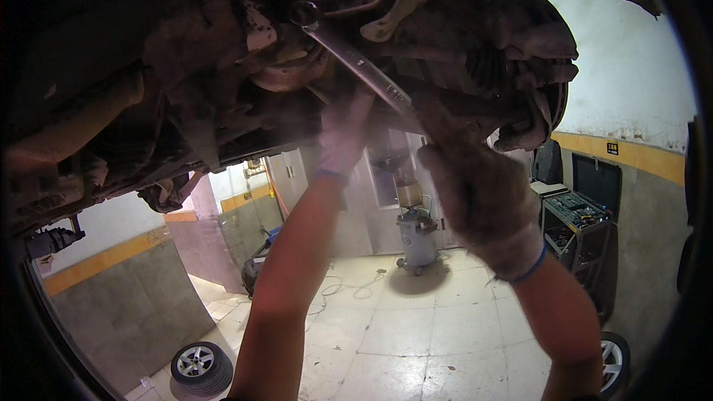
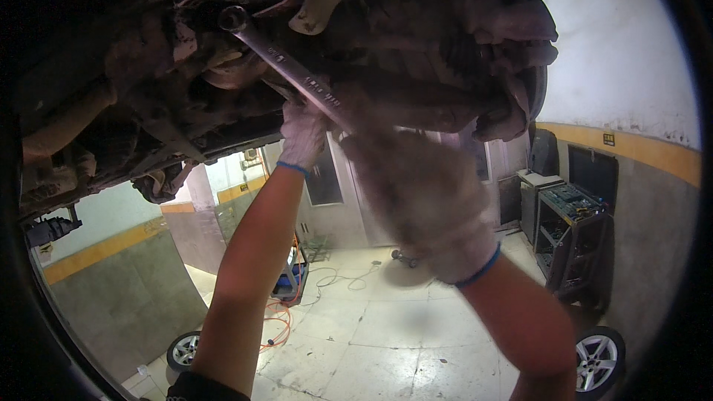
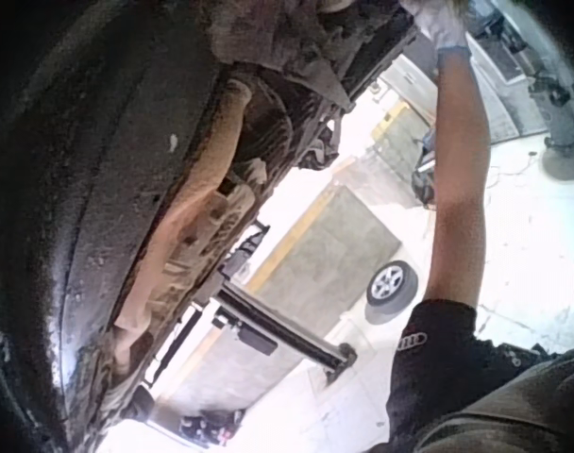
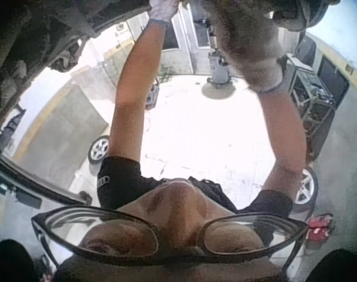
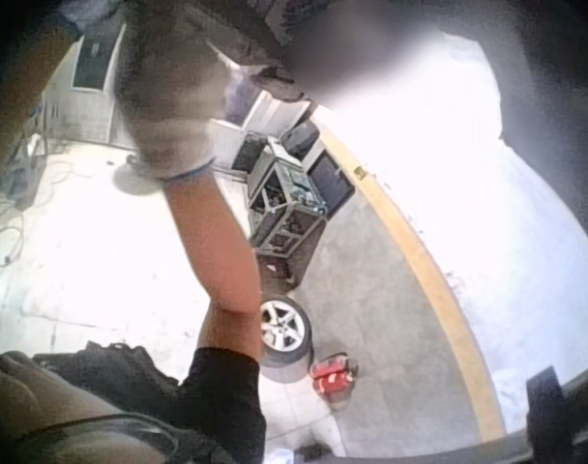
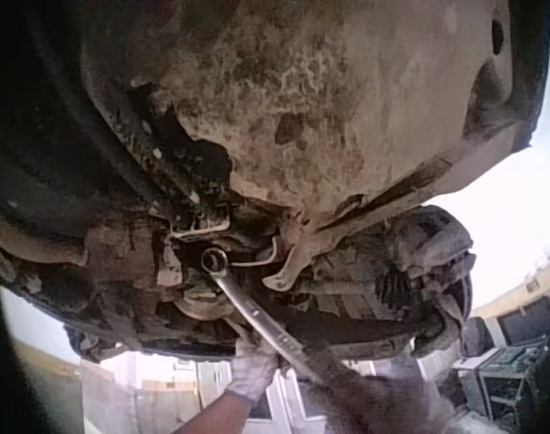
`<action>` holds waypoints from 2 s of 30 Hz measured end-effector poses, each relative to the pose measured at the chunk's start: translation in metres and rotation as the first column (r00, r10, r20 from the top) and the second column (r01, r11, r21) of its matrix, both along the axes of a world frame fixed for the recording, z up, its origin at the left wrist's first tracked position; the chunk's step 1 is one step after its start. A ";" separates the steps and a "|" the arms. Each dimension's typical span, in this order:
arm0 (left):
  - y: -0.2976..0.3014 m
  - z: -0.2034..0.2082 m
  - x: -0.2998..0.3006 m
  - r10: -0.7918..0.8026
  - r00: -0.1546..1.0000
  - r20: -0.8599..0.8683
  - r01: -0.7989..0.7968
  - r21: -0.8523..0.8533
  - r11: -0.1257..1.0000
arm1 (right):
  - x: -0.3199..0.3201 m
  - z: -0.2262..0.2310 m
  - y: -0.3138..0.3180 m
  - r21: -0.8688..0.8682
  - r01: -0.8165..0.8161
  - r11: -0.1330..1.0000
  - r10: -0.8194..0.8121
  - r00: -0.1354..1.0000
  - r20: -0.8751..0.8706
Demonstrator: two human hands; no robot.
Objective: The person uses a wrench to loosen and remove bolts from the underside of a car's suspension system. After removing the bolts, the person walks to a tool cart and places the wrench back in the toolbox.
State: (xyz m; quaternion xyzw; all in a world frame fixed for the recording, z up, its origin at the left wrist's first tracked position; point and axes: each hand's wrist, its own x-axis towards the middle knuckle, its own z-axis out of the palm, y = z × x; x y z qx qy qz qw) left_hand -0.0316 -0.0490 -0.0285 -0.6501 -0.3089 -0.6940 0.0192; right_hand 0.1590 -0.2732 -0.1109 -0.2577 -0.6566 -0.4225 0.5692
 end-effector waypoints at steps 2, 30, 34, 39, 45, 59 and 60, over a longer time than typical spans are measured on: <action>0.008 0.010 0.007 0.143 0.988 -0.054 -0.145 -0.021 0.989 | -0.018 -0.016 -0.011 -0.122 -0.027 0.992 0.019 0.997 -0.073; 0.076 -0.002 0.012 -0.162 0.984 0.072 0.102 0.516 0.850 | -0.019 -0.028 0.001 -0.227 -0.041 0.973 0.031 0.998 -0.049; 0.056 -0.001 -0.001 0.060 0.998 -0.011 -0.056 0.228 0.972 | -0.004 -0.011 0.022 -0.063 0.208 0.976 -0.202 0.976 0.086; -0.045 -0.024 -0.020 -0.156 0.980 -0.120 0.161 0.034 0.986 | 0.059 0.072 0.051 0.715 0.404 0.571 -0.586 0.810 0.010; -0.023 -0.014 -0.022 -0.178 0.978 -0.112 0.174 -0.038 0.984 | 0.055 0.048 0.066 0.299 -0.169 0.939 0.092 0.963 0.254; 0.019 0.006 0.023 -0.210 0.976 0.050 0.199 0.177 0.964 | -0.033 -0.029 -0.014 -0.338 0.043 0.940 -0.093 0.987 -0.133; 0.020 0.007 0.019 -0.126 0.992 -0.028 0.129 0.213 0.968 | -0.031 -0.030 -0.009 -0.361 0.068 0.930 -0.123 0.984 -0.132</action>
